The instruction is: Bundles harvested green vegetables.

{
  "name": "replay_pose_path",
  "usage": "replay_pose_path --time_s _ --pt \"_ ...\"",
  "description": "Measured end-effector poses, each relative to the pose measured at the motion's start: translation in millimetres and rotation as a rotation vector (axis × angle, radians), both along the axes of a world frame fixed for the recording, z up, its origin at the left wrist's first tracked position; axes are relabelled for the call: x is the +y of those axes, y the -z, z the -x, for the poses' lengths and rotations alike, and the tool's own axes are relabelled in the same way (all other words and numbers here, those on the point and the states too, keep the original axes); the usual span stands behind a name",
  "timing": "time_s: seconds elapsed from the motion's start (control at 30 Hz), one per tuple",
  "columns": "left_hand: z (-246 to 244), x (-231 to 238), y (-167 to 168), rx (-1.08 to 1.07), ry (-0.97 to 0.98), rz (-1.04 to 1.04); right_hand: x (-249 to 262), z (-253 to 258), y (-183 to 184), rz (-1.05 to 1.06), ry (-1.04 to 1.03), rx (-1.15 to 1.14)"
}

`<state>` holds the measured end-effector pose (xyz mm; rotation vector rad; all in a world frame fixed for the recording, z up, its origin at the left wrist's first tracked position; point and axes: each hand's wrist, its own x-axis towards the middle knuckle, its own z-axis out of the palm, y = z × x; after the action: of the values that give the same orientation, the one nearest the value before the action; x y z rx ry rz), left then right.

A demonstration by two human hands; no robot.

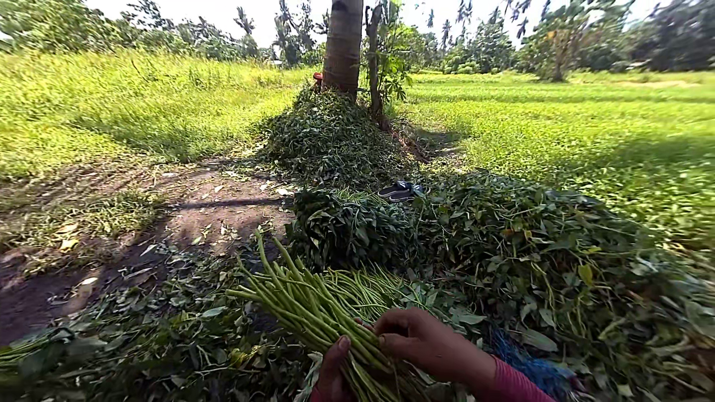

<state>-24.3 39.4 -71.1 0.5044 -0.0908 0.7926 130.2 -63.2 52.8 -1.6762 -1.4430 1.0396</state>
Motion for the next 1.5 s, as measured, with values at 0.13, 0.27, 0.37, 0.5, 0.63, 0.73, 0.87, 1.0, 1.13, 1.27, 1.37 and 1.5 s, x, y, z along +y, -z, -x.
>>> replay_pose_path --time_s 0.13,0.27,0.37,0.5,0.63,0.73,0.87,1.0,1.13,1.27,1.37,1.5 --pt "2 -5 -11 0.005 0.001 0.035 -5 -2 -6 -0.073 0.036 0.113" --pt "0 0 -5 -0.039 0.036 0.042 -12 -2 -14 -0.106 0.077 0.199" --pt "-2 7 4 -0.083 0.056 0.033 -32 -11 -40 -0.193 0.146 0.279" --pt "-2 8 6 -0.093 0.05 0.015 -54 -25 -72 -0.311 0.282 0.069" --pt "-6 4 3 -0.138 0.058 -0.022 -44 -16 -41 -0.352 0.199 -0.232" --pt "-6 -6 -3 -0.073 0.008 0.022 -31 7 7 -0.382 0.123 -0.367" --pt "-3 -10 0 -0.04 0.002 0.021 -24 30 41 -0.461 0.176 -0.557" --pt "0 -13 0 -0.004 -0.032 0.011 -22 31 44 -0.555 0.133 -0.713" --pt "1 -12 1 0.0 -0.005 -0.017 -20 24 45 -0.613 0.092 -0.715" --pt "3 -14 -5 0.059 -0.02 -0.004 -20 27 41 -0.639 0.014 -0.589" --pt "5 -11 -7 -0.014 0.045 -0.029 -23 31 42 -0.651 0.008 -0.559" --pt "11 -10 -16 -0.086 0.109 -0.071 -35 26 34 -0.58 -0.031 -0.322"
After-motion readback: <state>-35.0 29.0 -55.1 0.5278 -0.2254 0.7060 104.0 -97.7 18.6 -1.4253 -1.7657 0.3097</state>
